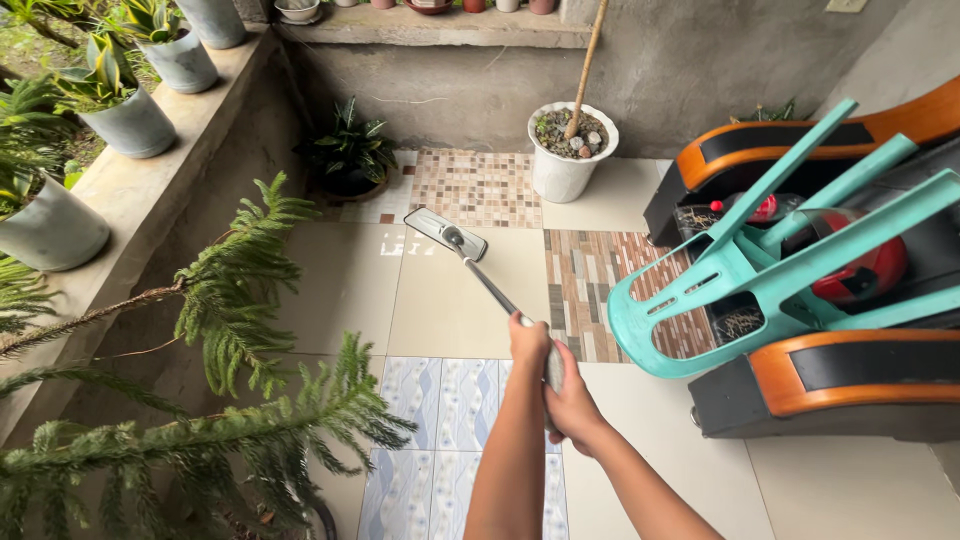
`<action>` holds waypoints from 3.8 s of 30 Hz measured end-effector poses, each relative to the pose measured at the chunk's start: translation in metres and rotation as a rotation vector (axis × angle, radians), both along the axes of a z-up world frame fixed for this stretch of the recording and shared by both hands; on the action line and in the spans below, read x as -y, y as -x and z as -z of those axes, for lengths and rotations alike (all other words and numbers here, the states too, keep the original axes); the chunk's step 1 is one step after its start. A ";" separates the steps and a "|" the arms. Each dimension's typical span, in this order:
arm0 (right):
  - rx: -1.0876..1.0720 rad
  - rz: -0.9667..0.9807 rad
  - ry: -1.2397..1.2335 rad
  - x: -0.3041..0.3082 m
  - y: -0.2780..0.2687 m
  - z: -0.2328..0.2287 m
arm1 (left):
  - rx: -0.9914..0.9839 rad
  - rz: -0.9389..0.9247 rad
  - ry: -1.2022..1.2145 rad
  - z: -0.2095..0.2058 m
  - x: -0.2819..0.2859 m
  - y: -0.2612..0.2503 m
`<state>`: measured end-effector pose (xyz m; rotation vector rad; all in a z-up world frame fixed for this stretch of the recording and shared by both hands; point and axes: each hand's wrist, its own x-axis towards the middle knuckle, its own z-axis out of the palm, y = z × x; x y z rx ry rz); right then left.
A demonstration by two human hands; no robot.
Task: The person mops the tiled floor of a balcony using a mop, moving the mop head back and forth across the surface.
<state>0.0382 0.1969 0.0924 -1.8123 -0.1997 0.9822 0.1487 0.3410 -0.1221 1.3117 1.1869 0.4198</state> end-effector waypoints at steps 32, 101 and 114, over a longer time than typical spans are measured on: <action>0.100 -0.396 0.262 0.310 0.141 -0.062 | 0.284 -0.229 0.386 -0.074 0.313 0.207; 0.080 -0.535 0.360 0.399 0.129 -0.108 | 0.315 -0.488 0.521 -0.192 0.418 0.241; -0.052 -0.328 0.226 0.265 0.143 -0.087 | 0.236 -0.346 0.460 -0.163 0.281 0.236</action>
